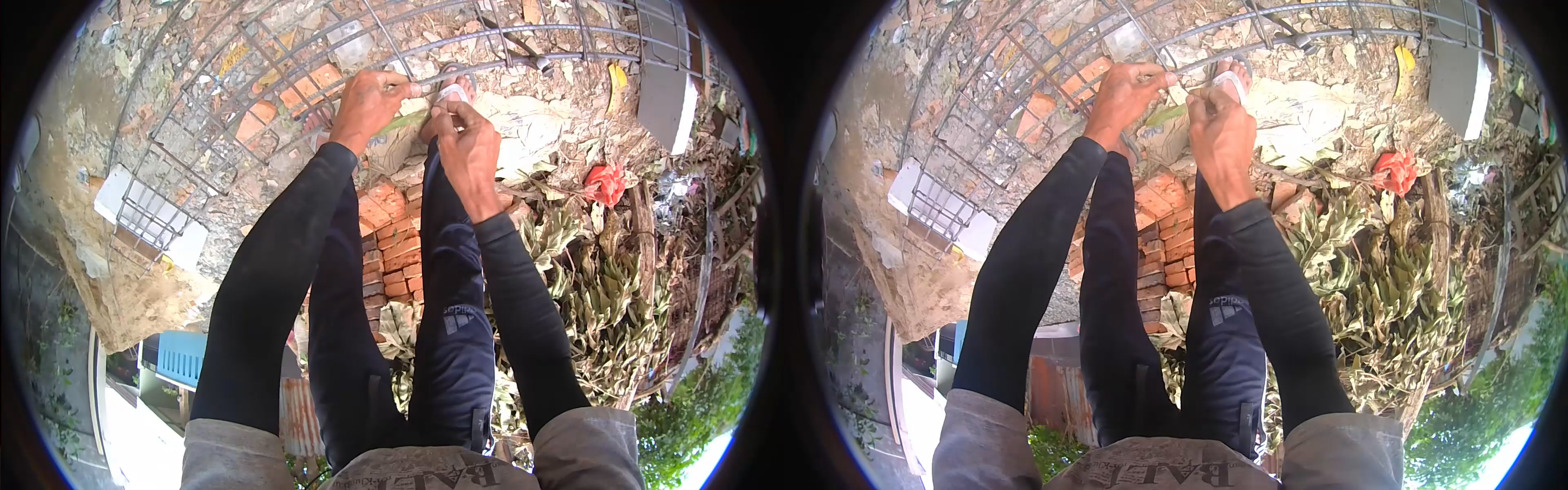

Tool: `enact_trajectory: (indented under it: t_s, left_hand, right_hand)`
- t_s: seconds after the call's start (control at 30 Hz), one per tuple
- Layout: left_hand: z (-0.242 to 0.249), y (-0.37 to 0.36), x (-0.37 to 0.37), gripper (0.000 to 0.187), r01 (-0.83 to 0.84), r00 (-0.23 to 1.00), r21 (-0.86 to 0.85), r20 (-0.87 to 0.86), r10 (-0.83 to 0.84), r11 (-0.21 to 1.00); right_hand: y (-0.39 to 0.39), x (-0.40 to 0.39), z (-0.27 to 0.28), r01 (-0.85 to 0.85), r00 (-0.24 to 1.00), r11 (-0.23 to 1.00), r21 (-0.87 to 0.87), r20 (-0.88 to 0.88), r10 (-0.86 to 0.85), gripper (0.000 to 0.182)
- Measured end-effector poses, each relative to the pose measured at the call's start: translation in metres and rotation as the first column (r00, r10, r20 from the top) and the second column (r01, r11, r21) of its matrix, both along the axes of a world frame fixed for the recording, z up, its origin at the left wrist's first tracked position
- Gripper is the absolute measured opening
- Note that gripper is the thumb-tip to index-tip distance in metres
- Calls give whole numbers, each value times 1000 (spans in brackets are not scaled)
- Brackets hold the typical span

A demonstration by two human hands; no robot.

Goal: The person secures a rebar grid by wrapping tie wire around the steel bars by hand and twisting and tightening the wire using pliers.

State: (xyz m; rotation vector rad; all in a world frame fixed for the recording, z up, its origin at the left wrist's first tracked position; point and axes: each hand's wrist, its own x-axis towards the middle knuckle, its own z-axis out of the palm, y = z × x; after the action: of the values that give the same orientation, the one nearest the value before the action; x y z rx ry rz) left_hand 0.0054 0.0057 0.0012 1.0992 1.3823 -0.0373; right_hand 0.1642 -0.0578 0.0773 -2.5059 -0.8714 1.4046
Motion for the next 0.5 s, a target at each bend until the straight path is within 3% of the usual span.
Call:
enact_trajectory:
  t_s: [0.1,0.2,0.27,0.3,0.33,0.37,0.4,0.5]
  left_hand:
    - [-11,-3,-1,40,-18,1000,-5,10,18,1000]
    - [-7,-1,1,37,19,999,16,-40,-18,1000]
    - [9,5,5,34,72,993,41,-97,-68,997]
    - [5,-1,7,33,64,995,158,-92,-50,985]
    - [-3,-13,7,31,55,996,271,-87,-33,961]
    - [-7,-21,9,30,49,996,378,-82,-19,924]
    - [-3,-25,16,12,-62,995,420,-47,90,905]
    - [-6,-34,22,12,-31,988,567,-105,110,823]
  right_hand:
    - [-38,-34,5,185,983,952,243,-47,-179,27]
    - [-64,-60,-16,-43,991,939,342,132,-2,30]
    - [-72,-66,-41,-2,998,944,330,63,-20,30]
    - [-75,-68,-58,15,999,946,324,27,-25,30]
    - [-78,-69,-80,59,998,925,376,13,-69,18]
    - [-74,-68,-101,138,990,911,389,-72,-119,15]
    - [-71,-68,-121,221,973,893,392,-157,-172,13]
    - [-46,-73,-123,467,868,799,379,-369,-332,15]
